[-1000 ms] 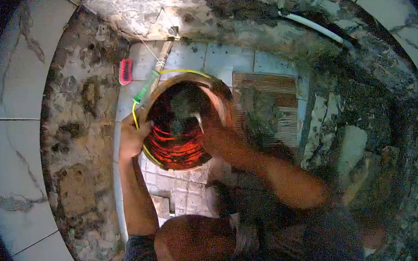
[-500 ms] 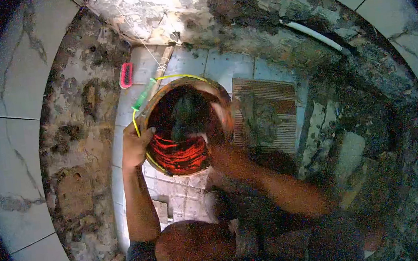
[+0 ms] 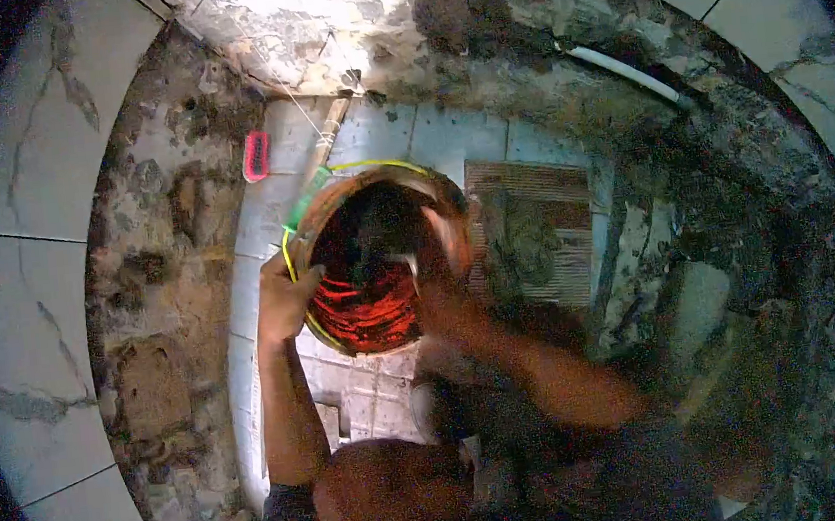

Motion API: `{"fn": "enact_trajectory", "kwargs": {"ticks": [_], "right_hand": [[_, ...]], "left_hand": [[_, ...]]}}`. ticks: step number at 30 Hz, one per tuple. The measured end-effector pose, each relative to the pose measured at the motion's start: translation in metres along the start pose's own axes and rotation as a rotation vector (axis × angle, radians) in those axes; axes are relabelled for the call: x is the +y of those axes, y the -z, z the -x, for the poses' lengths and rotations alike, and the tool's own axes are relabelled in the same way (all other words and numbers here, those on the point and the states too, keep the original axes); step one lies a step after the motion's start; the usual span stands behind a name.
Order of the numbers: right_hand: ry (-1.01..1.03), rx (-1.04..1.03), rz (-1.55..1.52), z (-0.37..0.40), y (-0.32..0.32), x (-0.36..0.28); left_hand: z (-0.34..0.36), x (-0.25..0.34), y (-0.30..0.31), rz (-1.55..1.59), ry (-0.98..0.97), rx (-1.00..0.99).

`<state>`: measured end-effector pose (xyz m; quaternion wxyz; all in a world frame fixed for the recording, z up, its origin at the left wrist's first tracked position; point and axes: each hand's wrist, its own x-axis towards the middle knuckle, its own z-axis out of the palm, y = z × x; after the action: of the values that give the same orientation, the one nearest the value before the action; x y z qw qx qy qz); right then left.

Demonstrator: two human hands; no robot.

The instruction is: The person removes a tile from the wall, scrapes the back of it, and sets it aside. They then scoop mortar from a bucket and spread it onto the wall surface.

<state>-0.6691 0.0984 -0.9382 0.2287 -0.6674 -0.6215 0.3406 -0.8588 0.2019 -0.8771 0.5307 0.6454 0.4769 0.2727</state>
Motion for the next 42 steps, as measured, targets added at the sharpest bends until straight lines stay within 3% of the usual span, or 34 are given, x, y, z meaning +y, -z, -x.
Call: {"fn": "enact_trajectory", "kwargs": {"ticks": [1,3,4,6,7,9,10,12,13,15,19,21,22,24,25,28,30,34,36,37,41,42], "right_hand": [[0.008,0.007,0.005,0.003,-0.008,0.009],[0.087,-0.296,0.224,0.008,-0.011,0.021],[0.083,-0.291,0.227,0.003,-0.012,0.031],[-0.08,-0.291,0.047,-0.004,0.008,0.016],[-0.085,-0.293,0.04,0.001,0.012,0.004],[-0.29,-0.372,0.025,-0.002,0.021,-0.018],[-0.281,-0.36,0.029,0.001,0.016,-0.014],[-0.058,-0.105,-0.116,0.016,0.006,-0.007],[-0.059,-0.104,-0.114,0.012,0.006,0.003],[-0.133,-0.318,-0.03,0.001,0.023,-0.003],[-0.027,-0.151,0.17,-0.001,-0.02,0.026],[0.247,-0.369,0.279,0.008,-0.023,0.037],[0.239,-0.366,0.28,0.009,-0.025,0.045],[0.111,-0.094,-0.242,0.01,0.014,0.001],[0.093,-0.086,-0.244,0.01,0.009,0.0],[-0.063,-0.026,-0.236,0.005,-0.02,0.023],[0.039,-0.236,0.216,0.012,-0.045,0.047],[0.323,-0.032,0.132,0.006,0.028,0.008],[0.194,-0.156,0.038,-0.016,0.047,0.003],[-0.016,-0.062,-0.024,-0.025,0.04,0.004],[0.154,0.049,0.128,-0.019,0.07,-0.043],[0.167,-0.045,0.087,-0.018,0.081,-0.052]], "left_hand": [[0.002,0.008,-0.004,0.038,0.012,0.044],[0.002,0.006,-0.005,0.08,-0.004,0.051],[0.0,0.004,-0.006,0.121,-0.015,0.052],[0.003,0.002,-0.011,0.127,-0.008,0.065],[0.004,-0.002,-0.009,0.057,0.01,0.055],[0.002,0.007,-0.003,-0.035,-0.046,0.03],[0.001,0.008,-0.001,-0.038,-0.061,0.034],[0.002,0.011,-0.004,-0.034,-0.009,0.074],[0.004,0.013,-0.004,-0.035,-0.016,0.05],[0.004,0.002,-0.008,-0.011,-0.018,0.037],[0.01,0.009,-0.004,-0.024,-0.023,0.002],[0.011,-0.001,-0.002,0.01,-0.001,-0.011],[0.013,-0.005,-0.003,0.013,-0.003,-0.018],[0.022,-0.01,-0.013,0.02,0.01,0.106],[0.028,0.001,-0.015,-0.159,-0.029,0.073],[0.032,0.009,-0.021,-0.16,0.006,0.129],[0.03,-0.001,-0.023,-0.167,-0.039,0.184],[0.033,0.001,-0.012,-0.087,-0.103,0.336],[0.035,0.029,-0.004,-0.168,-0.068,0.347],[0.035,0.045,-0.005,-0.182,-0.085,0.355],[0.027,0.079,0.006,-0.089,-0.274,0.452],[0.026,0.086,0.01,-0.1,-0.336,0.483]]}}
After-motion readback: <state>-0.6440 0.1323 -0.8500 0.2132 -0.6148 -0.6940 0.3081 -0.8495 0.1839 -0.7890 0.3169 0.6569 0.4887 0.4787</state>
